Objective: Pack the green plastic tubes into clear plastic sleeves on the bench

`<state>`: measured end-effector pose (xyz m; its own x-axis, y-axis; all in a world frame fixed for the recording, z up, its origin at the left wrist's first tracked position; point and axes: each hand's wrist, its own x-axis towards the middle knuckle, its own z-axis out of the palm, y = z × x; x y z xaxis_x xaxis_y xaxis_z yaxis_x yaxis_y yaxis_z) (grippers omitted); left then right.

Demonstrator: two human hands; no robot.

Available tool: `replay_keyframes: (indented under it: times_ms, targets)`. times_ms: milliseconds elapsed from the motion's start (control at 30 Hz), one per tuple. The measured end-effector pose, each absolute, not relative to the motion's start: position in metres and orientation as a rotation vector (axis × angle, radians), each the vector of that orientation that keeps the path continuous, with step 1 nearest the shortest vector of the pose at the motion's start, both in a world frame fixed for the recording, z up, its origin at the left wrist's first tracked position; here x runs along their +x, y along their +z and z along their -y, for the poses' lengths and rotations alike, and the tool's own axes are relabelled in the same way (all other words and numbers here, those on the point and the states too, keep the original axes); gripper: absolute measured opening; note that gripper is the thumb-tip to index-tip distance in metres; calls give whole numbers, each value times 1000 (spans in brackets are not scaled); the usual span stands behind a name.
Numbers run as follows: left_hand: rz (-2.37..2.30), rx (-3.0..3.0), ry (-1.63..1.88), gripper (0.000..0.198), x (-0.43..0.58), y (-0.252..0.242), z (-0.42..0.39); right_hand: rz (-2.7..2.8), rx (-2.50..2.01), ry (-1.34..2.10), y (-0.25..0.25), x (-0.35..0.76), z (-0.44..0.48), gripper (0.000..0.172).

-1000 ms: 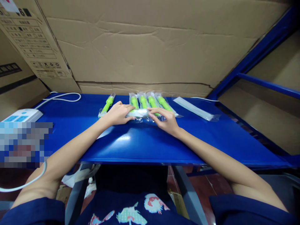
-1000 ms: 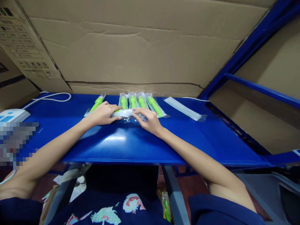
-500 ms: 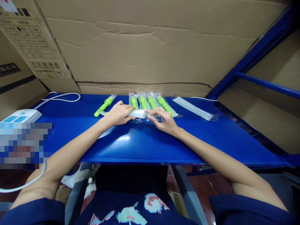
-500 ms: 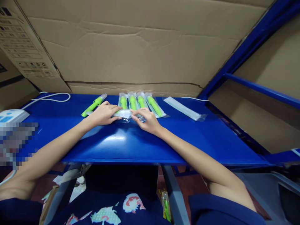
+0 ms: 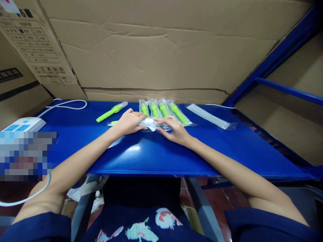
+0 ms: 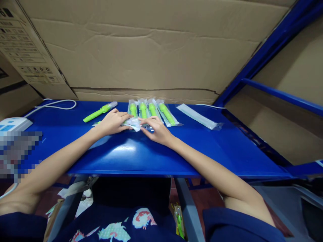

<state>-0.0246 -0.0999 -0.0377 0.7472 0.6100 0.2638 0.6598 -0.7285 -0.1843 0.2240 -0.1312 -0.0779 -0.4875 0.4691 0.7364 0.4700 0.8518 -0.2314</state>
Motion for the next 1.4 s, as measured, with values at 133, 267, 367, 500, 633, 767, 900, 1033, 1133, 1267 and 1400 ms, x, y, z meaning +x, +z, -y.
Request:
replay_keyframes:
  times_ms: [133, 267, 367, 500, 633, 767, 900, 1033, 1133, 1267, 1400]
  targets:
    - [1033, -2689, -287, 53, -27, -42, 95, 2179, -669, -60, -78, 227, 127, 6]
    - [1083, -2749, -273, 58, -33, -39, 93, 2129, -803, -64, -78, 232, 122, 4]
    - [1053, -2838, -286, 59, -39, -34, 92, 2092, -858, -28, -76, 236, 119, 4]
    - [911, -2925, -276, 52, -41, -34, 91, 2134, -845, 48, -74, 241, 115, 6]
    - [785, -2976, -267, 48, -38, -43, 91, 2193, -795, 52, -72, 244, 114, 14]
    - [670, -3037, -334, 48, -35, -51, 89, 2184, -770, 67, -73, 241, 116, 17]
    - [630, -3046, -370, 46, -35, -54, 87, 2097, -804, 100, -76, 236, 119, 15]
    - [625, -3043, -329, 46, -34, -54, 88, 1984, -876, 316, -84, 230, 120, 30]
    - [636, -3039, -290, 47, -33, -53, 89, 1956, -901, 467, -89, 225, 121, 37]
    - [645, -3042, -309, 44, -32, -52, 90, 2031, -905, 391, -89, 220, 125, 23]
    - [810, -2998, -300, 42, -30, -49, 95, 2112, -883, 453, -88, 218, 128, 21]
